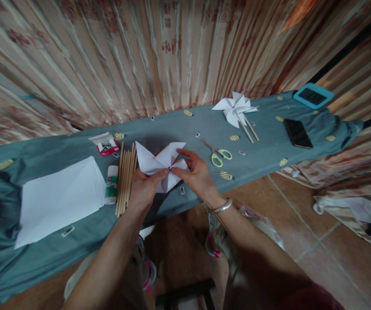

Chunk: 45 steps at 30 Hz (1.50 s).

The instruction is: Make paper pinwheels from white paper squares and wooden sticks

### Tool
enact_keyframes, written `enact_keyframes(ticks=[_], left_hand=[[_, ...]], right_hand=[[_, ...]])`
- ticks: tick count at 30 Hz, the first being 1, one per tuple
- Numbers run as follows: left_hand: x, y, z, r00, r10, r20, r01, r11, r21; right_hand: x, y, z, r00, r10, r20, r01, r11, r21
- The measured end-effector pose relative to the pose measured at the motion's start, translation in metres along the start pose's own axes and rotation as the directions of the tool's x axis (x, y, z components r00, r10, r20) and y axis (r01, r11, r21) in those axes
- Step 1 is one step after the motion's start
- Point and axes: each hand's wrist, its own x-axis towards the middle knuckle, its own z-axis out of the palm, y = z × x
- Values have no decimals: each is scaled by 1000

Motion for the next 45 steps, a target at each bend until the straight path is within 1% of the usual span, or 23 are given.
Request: enact_keyframes(ticks=[6, 11, 14, 16, 20, 21, 22, 24, 26, 27, 29, 31, 33, 40, 42, 45], left_hand=[[-1, 1, 0, 998, 25, 55, -23, 999, -24], [-1, 2, -1, 999, 7, 43, -7, 1000, -2], [0, 4, -2, 1000, -3, 28, 4, 999, -37], [1, 5, -3, 1000, -11, 23, 13, 997, -74], [4, 6, -6, 998, -49, 27, 52, 990, -135], [4, 6, -6, 998, -51, 39, 56, 988, -144], [4, 5, -7, 997, -52, 57, 60, 987, -152], [3, 5, -8, 993, -59, 98, 73, 986, -152], [1, 5, -8, 988, -82, 134, 100, 986, -133], [0, 5, -8, 986, -95, 140, 112, 986, -120], [-2, 7, -8, 985, -112, 133, 125, 988, -93], [-3, 9, -7, 988, -107, 108, 114, 992, -62], [-2, 11, -7, 991, -93, 91, 96, 995, -31], [-1, 9, -8, 994, -91, 52, 90, 995, 34], [-2, 9, -8, 995, -82, 50, 81, 996, 36], [-3, 12, -8, 996, -76, 47, 73, 996, 47]], right_hand=[[-1, 0, -1, 999, 28, 27, -30, 997, 75], [-2, 0, 0, 999, 35, 30, -38, 993, 112], [-1, -3, -2, 998, 48, 44, -53, 991, 120], [1, -5, -7, 997, 61, 48, -67, 991, 120], [7, -11, -22, 997, 62, -42, -56, 992, 117], [9, -12, -27, 997, 60, -42, -56, 993, 106], [10, -13, -30, 998, 63, -7, -62, 994, 86], [10, -16, -34, 986, 106, 129, -112, 993, 37], [10, -18, -33, 949, 183, 258, -192, 981, 13], [9, -19, -32, 931, 216, 295, -233, 972, 24], [8, -20, -28, 917, 236, 320, -277, 957, 86], [8, -20, -24, 921, 215, 325, -273, 951, 147], [8, -18, -21, 928, 192, 320, -254, 953, 165], [8, -6, -21, 952, 119, 281, -136, 990, 40], [8, -6, -21, 956, 112, 273, -123, 992, 24], [7, -6, -20, 956, 130, 264, -135, 991, 0]])
